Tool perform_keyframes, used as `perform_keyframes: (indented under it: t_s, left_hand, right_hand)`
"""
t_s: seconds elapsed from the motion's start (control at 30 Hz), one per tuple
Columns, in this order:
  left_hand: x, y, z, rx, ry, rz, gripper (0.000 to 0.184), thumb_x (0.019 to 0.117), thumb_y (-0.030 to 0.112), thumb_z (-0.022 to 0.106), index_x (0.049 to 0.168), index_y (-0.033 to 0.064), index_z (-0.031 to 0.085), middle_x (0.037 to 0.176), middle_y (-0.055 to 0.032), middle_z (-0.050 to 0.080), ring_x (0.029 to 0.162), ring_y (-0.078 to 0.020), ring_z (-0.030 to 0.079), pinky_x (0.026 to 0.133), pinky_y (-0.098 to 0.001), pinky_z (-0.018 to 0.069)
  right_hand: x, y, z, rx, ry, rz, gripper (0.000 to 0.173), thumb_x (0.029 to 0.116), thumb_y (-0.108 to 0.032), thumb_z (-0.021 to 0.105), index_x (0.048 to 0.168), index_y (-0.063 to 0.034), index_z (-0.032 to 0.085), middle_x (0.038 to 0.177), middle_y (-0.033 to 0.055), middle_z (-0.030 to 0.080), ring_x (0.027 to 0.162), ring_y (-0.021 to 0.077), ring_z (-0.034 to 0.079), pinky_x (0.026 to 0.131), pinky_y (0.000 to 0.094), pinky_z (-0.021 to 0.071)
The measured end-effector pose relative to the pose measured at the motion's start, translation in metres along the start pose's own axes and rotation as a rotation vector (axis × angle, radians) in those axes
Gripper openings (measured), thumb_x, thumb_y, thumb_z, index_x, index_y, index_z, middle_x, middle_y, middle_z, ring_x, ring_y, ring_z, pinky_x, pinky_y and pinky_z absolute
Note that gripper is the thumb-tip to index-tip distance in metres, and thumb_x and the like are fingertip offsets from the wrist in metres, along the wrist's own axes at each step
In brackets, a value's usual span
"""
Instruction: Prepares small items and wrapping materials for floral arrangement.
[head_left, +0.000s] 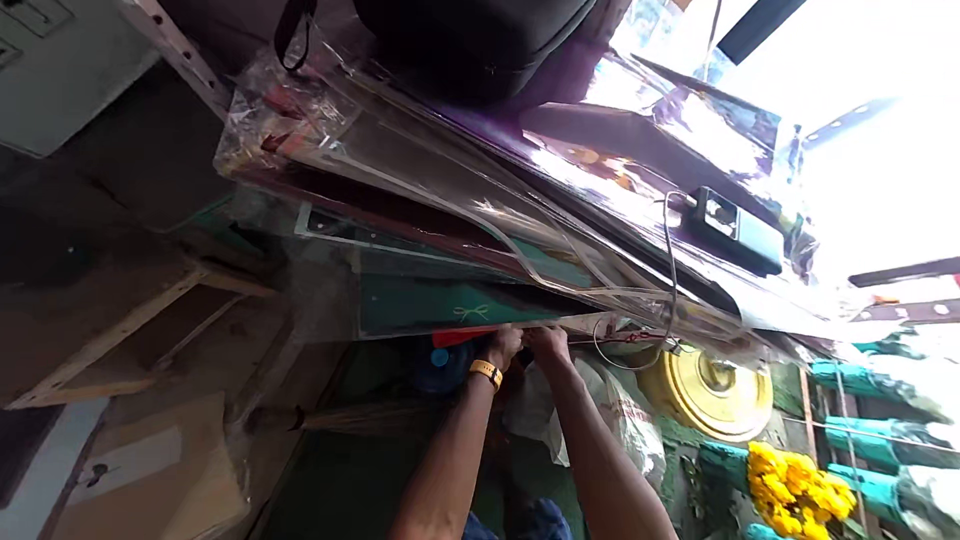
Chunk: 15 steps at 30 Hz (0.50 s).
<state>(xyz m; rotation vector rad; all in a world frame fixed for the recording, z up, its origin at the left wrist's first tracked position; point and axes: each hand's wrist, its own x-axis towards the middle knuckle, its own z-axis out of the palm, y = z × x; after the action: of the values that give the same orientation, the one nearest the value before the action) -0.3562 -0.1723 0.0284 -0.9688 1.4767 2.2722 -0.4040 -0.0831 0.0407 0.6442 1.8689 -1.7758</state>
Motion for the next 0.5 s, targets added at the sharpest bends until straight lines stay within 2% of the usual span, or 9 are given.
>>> perform_keyframes:
  t_s: [0.1, 0.27, 0.4, 0.5]
  left_hand:
    - [0.0, -0.001, -0.006, 0.003, -0.023, -0.002, 0.04, 0.1021, 0.002, 0.047, 0.141, 0.0075, 0.056, 0.12, -0.0132, 0.067, 0.096, -0.0202, 0.066, 0.077, -0.0378, 0.0565]
    - [-0.004, 0.001, -0.009, -0.009, -0.023, 0.013, 0.036, 0.102, 0.006, 0.051, 0.137, 0.007, 0.058, 0.122, -0.0123, 0.067, 0.102, -0.0206, 0.065, 0.08, -0.0387, 0.0558]
    - [-0.007, -0.002, -0.014, -0.024, 0.014, 0.022, 0.042, 0.0978, 0.005, 0.058, 0.139, 0.0084, 0.059, 0.135, -0.0129, 0.063, 0.118, -0.0249, 0.062, 0.09, -0.046, 0.0557]
    - [-0.011, -0.013, -0.024, -0.014, 0.042, 0.03, 0.046, 0.0959, 0.004, 0.059, 0.141, 0.0082, 0.057, 0.14, -0.014, 0.06, 0.124, -0.0282, 0.059, 0.094, -0.05, 0.0547]
  right_hand:
    - [0.003, 0.003, -0.001, 0.019, 0.002, 0.024, 0.028, 0.0966, -0.009, 0.069, 0.118, 0.0067, 0.062, 0.094, 0.0191, 0.072, 0.078, 0.0256, 0.072, 0.071, 0.0413, 0.0624]
    - [0.002, -0.006, 0.002, -0.028, 0.038, 0.036, 0.025, 0.0997, -0.014, 0.066, 0.115, 0.0061, 0.063, 0.093, 0.0188, 0.071, 0.077, 0.0254, 0.071, 0.069, 0.0405, 0.0623]
    - [0.009, 0.001, 0.005, -0.076, 0.061, 0.038, 0.023, 0.0988, -0.018, 0.068, 0.11, 0.0023, 0.066, 0.09, 0.0151, 0.07, 0.072, 0.0219, 0.067, 0.065, 0.0382, 0.0587]
    - [0.017, 0.01, 0.0, -0.092, 0.013, -0.023, 0.021, 0.0967, -0.017, 0.072, 0.106, 0.0009, 0.066, 0.086, 0.0119, 0.069, 0.067, 0.0172, 0.063, 0.06, 0.0341, 0.0548]
